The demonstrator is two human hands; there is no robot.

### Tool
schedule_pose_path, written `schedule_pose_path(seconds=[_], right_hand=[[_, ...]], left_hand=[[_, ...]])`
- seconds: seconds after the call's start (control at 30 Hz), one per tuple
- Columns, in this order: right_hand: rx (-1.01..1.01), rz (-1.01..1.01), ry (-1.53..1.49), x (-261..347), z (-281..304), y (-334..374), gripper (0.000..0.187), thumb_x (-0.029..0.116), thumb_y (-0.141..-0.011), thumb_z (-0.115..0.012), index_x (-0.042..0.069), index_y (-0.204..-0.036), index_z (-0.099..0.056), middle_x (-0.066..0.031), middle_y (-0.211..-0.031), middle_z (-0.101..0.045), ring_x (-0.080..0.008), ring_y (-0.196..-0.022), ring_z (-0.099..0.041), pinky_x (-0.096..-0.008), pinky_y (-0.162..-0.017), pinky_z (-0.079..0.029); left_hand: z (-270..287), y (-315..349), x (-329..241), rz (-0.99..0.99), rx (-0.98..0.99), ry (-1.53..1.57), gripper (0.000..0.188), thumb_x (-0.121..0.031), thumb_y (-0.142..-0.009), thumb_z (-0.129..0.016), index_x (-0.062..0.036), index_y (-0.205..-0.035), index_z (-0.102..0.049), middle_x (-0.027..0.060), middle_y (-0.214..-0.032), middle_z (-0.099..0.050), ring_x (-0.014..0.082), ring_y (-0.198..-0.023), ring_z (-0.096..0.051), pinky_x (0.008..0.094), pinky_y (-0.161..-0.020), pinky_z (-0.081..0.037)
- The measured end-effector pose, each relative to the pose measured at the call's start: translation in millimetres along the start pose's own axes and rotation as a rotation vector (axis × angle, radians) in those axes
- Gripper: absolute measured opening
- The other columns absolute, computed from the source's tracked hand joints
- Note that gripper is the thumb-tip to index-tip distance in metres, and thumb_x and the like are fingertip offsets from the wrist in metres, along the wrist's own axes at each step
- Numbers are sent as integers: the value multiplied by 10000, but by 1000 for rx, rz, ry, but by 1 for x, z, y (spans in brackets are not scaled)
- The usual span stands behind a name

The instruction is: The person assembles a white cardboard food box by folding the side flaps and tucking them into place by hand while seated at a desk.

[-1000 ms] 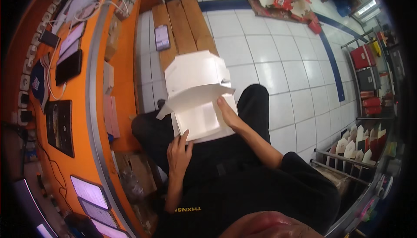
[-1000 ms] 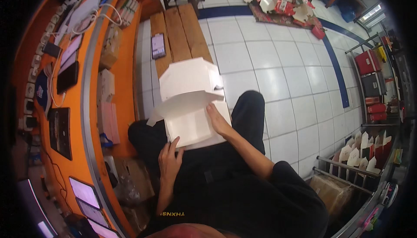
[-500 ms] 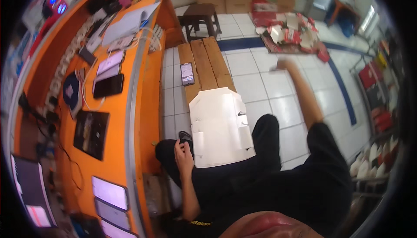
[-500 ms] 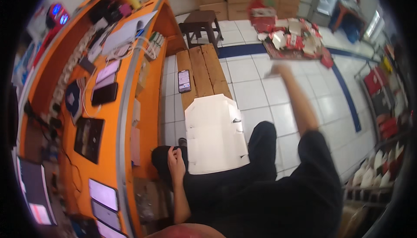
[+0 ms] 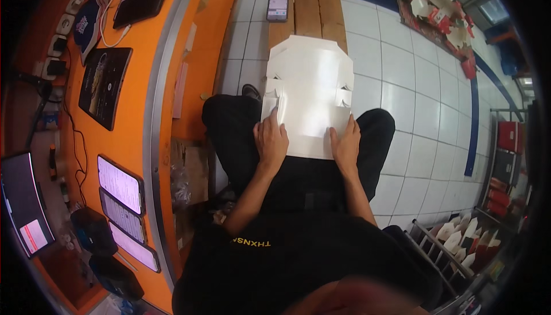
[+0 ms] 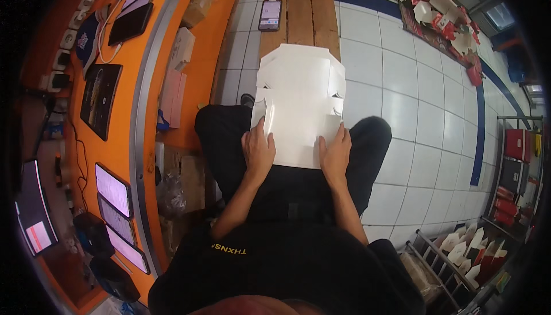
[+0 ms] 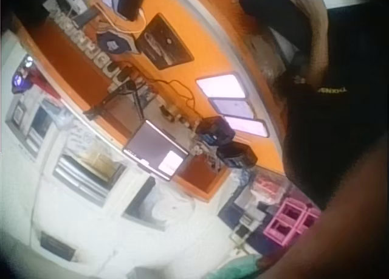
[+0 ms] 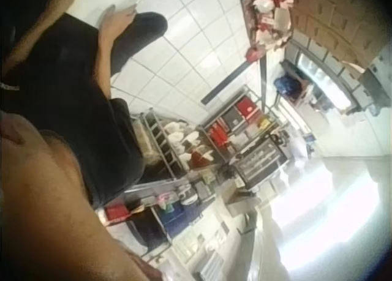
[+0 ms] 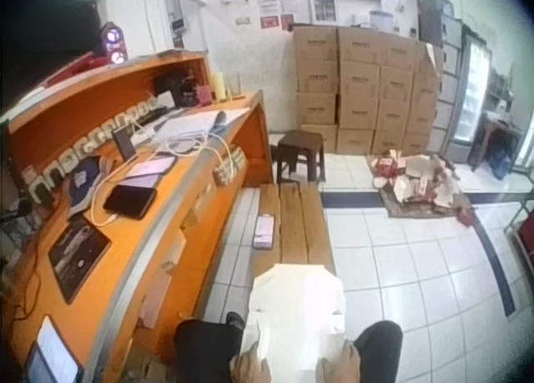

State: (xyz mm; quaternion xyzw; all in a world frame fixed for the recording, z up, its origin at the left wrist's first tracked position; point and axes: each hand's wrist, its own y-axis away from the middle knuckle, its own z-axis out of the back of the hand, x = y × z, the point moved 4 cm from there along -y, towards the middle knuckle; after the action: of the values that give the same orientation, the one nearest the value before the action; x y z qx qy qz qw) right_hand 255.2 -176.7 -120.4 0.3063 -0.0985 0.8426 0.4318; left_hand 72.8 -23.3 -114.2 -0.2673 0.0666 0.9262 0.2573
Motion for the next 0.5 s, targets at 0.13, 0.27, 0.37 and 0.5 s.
schedule_pose_path(seconds=[0.13,0.27,0.37,0.5], right_hand=[[33,1,22,11,1,-1,735,185,-951,-682,-21,-1561,-329,-330,-1459,-460,-491,-1381,-421,-518,-1142,-386],[131,-36,-19,25,4,-5,695,119,-958,-634,34,-1580,-336,-237,-1430,-542,-440,-1391,-454,-614,-1202,-256],[200,-53,-206,26,-1,-5,688,101,-951,-610,-9,-1569,-329,-252,-1432,-546,-415,-1369,-498,-643,-1219,-188],[88,274,133,31,-18,10,737,137,-913,-625,-90,-1543,-316,-289,-1465,-518,-409,-1367,-511,-641,-1232,-150]], left_hand=[[7,-6,5,221,-88,447,468,-79,-925,-647,-19,-1381,-563,224,-1185,-717,392,-1100,-699,477,-978,-513],[10,-2,3,173,-70,589,496,-28,-913,-628,-36,-1402,-549,256,-1202,-701,440,-1091,-684,470,-941,-537],[10,1,-3,-61,-18,332,613,44,-867,-601,20,-1467,-479,274,-1266,-667,437,-1156,-656,467,-1001,-508],[-8,9,-7,-230,190,-39,739,-54,-856,-617,79,-1537,-364,286,-1513,-479,389,-1435,-446,612,-1198,-257]])
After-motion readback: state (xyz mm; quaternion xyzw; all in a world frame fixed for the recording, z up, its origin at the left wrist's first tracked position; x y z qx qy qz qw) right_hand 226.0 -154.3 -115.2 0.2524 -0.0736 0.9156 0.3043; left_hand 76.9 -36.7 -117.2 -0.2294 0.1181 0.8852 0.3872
